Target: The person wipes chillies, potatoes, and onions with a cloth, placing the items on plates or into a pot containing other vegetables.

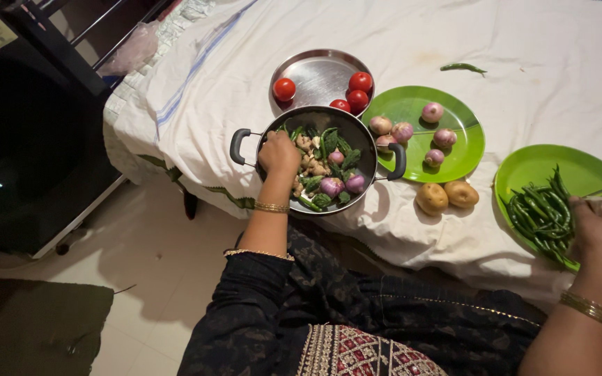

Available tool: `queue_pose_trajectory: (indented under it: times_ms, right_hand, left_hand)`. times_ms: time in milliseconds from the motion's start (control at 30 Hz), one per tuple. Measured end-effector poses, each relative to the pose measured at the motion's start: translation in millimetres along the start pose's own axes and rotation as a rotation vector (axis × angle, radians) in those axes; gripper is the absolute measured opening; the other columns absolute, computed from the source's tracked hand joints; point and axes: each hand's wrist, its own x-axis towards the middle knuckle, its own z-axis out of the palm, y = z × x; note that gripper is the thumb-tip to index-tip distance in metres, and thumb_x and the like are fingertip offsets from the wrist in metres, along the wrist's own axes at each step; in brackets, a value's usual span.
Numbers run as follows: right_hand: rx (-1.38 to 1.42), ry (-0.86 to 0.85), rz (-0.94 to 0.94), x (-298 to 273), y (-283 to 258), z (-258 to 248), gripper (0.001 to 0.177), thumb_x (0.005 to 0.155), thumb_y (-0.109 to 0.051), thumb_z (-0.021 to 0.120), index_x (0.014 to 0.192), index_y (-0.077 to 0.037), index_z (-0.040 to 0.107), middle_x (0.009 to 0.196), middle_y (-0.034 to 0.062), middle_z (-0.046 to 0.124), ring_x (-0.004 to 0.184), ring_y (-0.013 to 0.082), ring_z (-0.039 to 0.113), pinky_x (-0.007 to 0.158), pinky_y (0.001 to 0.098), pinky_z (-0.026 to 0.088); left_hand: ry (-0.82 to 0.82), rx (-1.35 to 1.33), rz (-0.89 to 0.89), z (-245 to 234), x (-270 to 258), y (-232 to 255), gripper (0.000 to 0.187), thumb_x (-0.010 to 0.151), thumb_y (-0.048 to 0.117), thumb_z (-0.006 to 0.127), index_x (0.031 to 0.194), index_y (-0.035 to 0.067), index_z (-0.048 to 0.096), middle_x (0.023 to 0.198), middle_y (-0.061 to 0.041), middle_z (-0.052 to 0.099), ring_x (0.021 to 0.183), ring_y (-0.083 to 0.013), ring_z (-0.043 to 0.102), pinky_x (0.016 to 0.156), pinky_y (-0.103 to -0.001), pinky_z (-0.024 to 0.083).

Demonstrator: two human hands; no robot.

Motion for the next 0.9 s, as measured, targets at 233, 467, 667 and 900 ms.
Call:
queue_pose_trajectory:
  times_ms: [233,467,667,900]
  right_hand:
    - [-0.057,-0.011,-0.043,-9.0,-15.0,-4.3,0.04,0.097,-0.042,0.084,0.106,-0.004,0.078,0.096,0.0187,0.074,0.081,0.0334,0.069,0.072,0.0455,0.052]
    - [0.642,-0.399,0.079,-33.3,-73.0,6.9,0.034,0.104,-0.03,0.074,0.12,-0.001,0.07,0.099,0.0052,0.066,0.083,0.0141,0.057,0.07,0.0296,0.044]
    - [0.891,-0.554,0.067,-87.3,-146.6,21.6,0.034,0.095,-0.028,0.073,0.123,-0.007,0.069,0.085,0.0004,0.059,0.069,0.0092,0.05,0.058,0.0254,0.04]
    - [1.208,-0.58,-0.067,-164.5,-195.0,48.8,0.042,0.093,-0.018,0.072,0.129,-0.003,0.055,0.112,0.0026,0.069,0.102,0.0091,0.067,0.089,0.0252,0.054]
  left_hand:
    - [0.124,0.067,0.015,-15.7,-10.9,9.8,0.02,0.091,0.014,0.063,0.108,0.003,0.064,0.114,-0.017,0.061,0.093,-0.0368,0.071,0.074,-0.047,0.06]
    - [0.296,-0.184,0.328,-65.6,-55.0,49.2,0.014,0.096,0.014,0.058,0.109,0.009,0.06,0.11,-0.013,0.059,0.085,-0.0344,0.068,0.071,-0.051,0.053]
    - [-0.122,-1.058,0.521,-14.6,-128.0,114.8,0.015,0.106,0.022,0.057,0.117,0.012,0.058,0.098,-0.005,0.067,0.078,-0.0208,0.062,0.068,-0.036,0.05]
    - [-1.06,-1.649,0.21,46.6,-163.6,130.0,0.027,0.108,0.033,0.056,0.117,0.008,0.059,0.079,0.002,0.057,0.061,-0.0059,0.052,0.056,-0.022,0.042]
